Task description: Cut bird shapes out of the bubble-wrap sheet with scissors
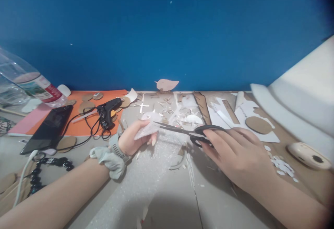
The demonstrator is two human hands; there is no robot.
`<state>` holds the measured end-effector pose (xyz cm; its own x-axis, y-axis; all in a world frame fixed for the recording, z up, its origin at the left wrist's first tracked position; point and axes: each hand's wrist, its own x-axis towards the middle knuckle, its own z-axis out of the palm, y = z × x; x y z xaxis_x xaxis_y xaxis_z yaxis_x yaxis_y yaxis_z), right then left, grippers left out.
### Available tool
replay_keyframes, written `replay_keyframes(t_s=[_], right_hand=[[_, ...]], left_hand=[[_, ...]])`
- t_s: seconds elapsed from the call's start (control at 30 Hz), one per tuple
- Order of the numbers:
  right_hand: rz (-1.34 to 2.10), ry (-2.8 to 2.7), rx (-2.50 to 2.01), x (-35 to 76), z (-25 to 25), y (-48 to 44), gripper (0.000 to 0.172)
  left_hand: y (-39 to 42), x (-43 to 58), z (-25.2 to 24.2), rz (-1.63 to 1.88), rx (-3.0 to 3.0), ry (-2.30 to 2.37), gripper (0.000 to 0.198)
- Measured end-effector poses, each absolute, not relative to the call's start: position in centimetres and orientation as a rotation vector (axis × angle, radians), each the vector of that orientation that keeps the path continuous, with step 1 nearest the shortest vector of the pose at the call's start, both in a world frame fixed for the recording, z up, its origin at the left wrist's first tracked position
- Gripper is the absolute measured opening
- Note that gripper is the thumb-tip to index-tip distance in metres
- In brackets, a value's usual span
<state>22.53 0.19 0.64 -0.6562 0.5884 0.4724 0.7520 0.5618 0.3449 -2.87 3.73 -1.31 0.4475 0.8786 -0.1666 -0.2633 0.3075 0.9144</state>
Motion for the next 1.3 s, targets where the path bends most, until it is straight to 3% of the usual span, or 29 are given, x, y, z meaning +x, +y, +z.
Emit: replay_keyframes(t_s=[0.17,0.7,1.3], right_hand=[[-0.832,-2.432,-1.048,22.49,0.40,0.49,0.020],[-0.993,-2.339,-0.833,22.97,0.25,0.47,0.035],[-0.949,-2.307,-0.836,23.22,0.49,0.52,0.020]], left_hand=[[3.84,-2.75,-1.22,0.852,0.945,0.775,0.039],[4.01,-2.91,-1.57,0.809,0.735,0.738,0.030],[3.95,-2.83,-1.30,0.759,0.763,0.734,0.035]])
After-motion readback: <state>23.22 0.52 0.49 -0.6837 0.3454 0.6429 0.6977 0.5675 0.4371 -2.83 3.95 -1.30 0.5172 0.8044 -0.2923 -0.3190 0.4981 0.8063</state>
